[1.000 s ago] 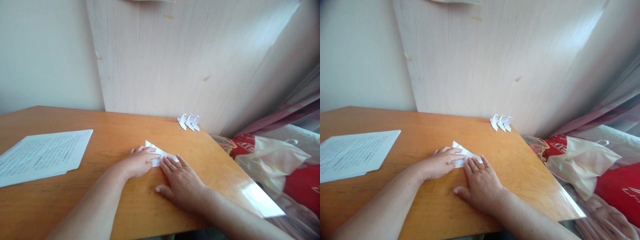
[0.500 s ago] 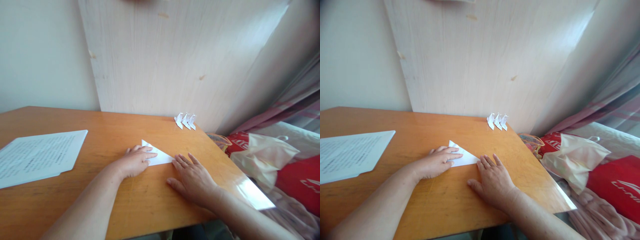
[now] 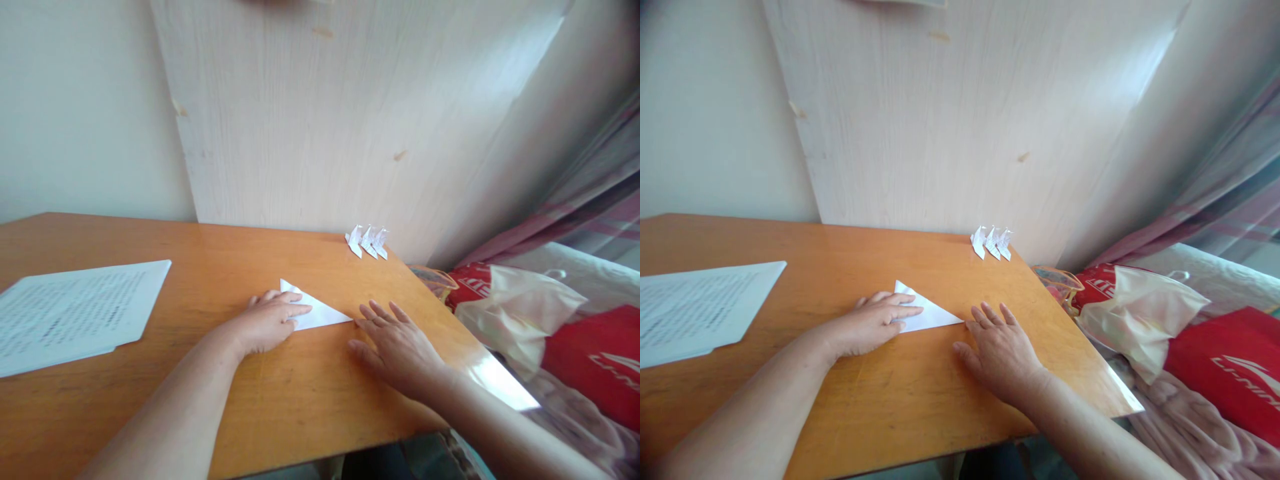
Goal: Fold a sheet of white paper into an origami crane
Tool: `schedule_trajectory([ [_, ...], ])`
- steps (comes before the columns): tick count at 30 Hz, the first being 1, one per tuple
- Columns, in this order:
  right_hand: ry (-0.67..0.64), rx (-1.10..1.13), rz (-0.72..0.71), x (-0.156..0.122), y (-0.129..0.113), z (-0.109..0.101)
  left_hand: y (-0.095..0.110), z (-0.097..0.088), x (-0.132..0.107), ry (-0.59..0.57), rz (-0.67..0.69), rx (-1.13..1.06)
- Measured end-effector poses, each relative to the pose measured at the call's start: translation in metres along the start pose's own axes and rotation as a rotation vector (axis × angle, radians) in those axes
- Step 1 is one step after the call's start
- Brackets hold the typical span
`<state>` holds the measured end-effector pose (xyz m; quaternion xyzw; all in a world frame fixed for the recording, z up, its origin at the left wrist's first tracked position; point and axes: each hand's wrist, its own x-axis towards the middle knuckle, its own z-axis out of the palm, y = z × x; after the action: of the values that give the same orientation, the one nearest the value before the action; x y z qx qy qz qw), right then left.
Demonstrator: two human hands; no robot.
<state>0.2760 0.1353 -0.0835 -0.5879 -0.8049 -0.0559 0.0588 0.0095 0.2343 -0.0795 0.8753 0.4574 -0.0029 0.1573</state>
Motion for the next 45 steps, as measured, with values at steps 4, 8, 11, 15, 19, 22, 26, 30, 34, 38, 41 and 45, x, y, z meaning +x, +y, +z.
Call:
schedule_trajectory([
  [4, 0.121, 0.212, 0.018, 0.016, -0.005, -0.008, 0.000, 0.001, 0.000, 0.001, 0.004, -0.003],
  [8, 0.137, 0.547, 0.032, 0.044, -0.026, -0.011, 0.000, 0.002, 0.000, 0.026, 0.014, -0.005],
  [11, 0.034, 0.697, 0.066, 0.068, -0.042, -0.006, 0.001, 0.002, 0.000, 0.052, 0.032, -0.014],
  [15, -0.143, 0.787, 0.117, 0.091, -0.051, 0.005, 0.002, 0.002, 0.000, 0.062, 0.049, -0.049],
  [19, -0.233, 0.773, 0.096, 0.099, -0.051, 0.011, 0.000, 0.003, 0.001, 0.065, 0.045, -0.059],
  [22, -0.286, 0.764, 0.098, 0.100, -0.050, 0.010, -0.005, 0.003, 0.002, 0.056, 0.082, -0.095],
  [26, -0.353, 0.757, 0.108, 0.104, -0.050, 0.009, -0.014, 0.001, 0.005, 0.041, 0.145, -0.202],
  [30, -0.386, 0.731, 0.109, 0.107, -0.051, 0.008, -0.021, 0.000, 0.009, 0.020, 0.208, -0.317],
  [34, -0.414, 0.688, 0.125, 0.109, -0.056, 0.003, -0.027, 0.002, 0.011, 0.019, 0.207, -0.363],
  [38, -0.452, 0.650, 0.133, 0.112, -0.061, -0.001, -0.032, 0.005, 0.013, 0.028, 0.165, -0.359],
  [41, -0.478, 0.629, 0.131, 0.114, -0.064, -0.002, -0.031, 0.005, 0.013, 0.034, 0.190, -0.377],
  [45, -0.499, 0.614, 0.115, 0.116, -0.068, -0.004, -0.027, 0.000, 0.010, 0.005, 0.196, -0.420],
])
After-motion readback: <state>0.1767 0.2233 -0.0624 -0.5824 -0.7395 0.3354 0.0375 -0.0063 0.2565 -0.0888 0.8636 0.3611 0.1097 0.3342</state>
